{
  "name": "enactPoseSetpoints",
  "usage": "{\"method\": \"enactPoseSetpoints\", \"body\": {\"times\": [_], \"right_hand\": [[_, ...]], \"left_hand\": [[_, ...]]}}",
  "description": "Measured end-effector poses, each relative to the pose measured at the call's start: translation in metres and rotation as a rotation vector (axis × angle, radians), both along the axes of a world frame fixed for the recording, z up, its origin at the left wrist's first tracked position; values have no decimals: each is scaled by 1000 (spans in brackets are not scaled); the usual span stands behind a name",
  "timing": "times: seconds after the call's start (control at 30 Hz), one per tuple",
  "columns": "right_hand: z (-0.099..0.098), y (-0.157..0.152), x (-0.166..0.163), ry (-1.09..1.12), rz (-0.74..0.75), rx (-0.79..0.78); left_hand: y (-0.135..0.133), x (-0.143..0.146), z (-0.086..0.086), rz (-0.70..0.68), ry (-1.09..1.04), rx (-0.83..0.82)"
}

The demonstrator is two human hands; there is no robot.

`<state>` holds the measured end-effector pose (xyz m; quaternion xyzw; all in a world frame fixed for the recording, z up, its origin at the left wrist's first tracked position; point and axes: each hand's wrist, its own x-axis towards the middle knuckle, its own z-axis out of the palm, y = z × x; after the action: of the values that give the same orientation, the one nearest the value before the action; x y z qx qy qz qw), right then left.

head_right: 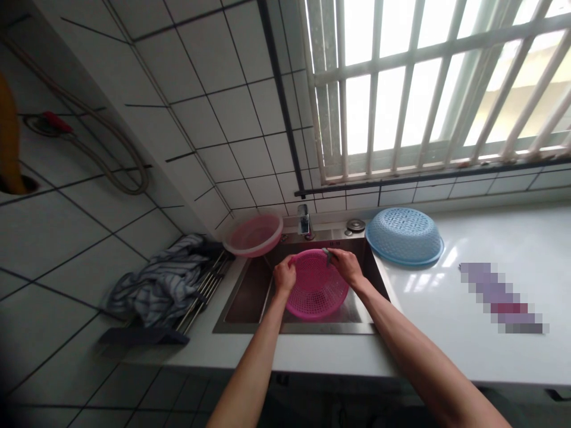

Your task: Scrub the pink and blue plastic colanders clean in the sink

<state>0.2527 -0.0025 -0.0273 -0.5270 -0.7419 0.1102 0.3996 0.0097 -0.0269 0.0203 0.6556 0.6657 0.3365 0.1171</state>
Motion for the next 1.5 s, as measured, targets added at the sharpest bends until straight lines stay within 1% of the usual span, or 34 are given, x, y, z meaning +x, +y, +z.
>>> {"method": "enactPoseSetpoints", "body": {"times": [0.1, 0.17, 0.23, 0.33, 0.47, 0.53, 0.57, 0.63, 0.7, 0.8, 0.83, 0.9, 1.0, 1.17, 1.27, 1.37, 1.43, 1.5], "right_hand": [[-2, 1, 11, 6, -34, -42], [-2, -1, 11, -1, -50, -30], [-1, -4, 7, 2, -61, -4], [1, -9, -3, -16, -21, 21], [3, -14, -22, -112, 140, 63], [5, -15, -27, -125, 181, 81], [6, -14, -27, -115, 181, 84], [9, -12, -22, -76, 150, 74], [10, -8, -12, -30, 89, 54], [9, -1, 10, 65, -48, 13], [7, 0, 16, 105, -91, -4], [3, 3, 27, 177, -151, -36], [-3, 5, 34, 230, -178, -52], [-7, 5, 32, 212, -159, -40], [-3, 3, 28, 194, -141, -38], [2, -2, 21, 199, -90, -35], [4, -5, 15, 209, -55, -30], [4, -7, 10, 201, -33, -28]], "left_hand": [[1, -5, -1, 72, -29, 20], [1, -5, -2, 81, -33, 22], [-1, -2, -4, 58, -25, 13], [-3, 7, -5, -43, 20, -13], [-5, 19, -8, -274, 89, -24], [-5, 22, -9, -329, 76, -20], [-5, 22, -9, -330, 56, -14], [-4, 19, -8, -289, 9, 8], [-1, 13, -6, -193, -41, 29], [3, 4, -3, -17, -147, 49], [4, 2, -3, 23, -187, 57], [5, -1, -2, 58, -251, 79], [5, -2, -4, 26, -271, 114], [4, -2, -9, -47, -170, 142], [2, 1, -11, -168, -97, 164], [1, 7, -11, -277, -24, 128], [1, 8, -10, -267, -23, 119], [2, 6, -9, -204, -59, 116]]}}
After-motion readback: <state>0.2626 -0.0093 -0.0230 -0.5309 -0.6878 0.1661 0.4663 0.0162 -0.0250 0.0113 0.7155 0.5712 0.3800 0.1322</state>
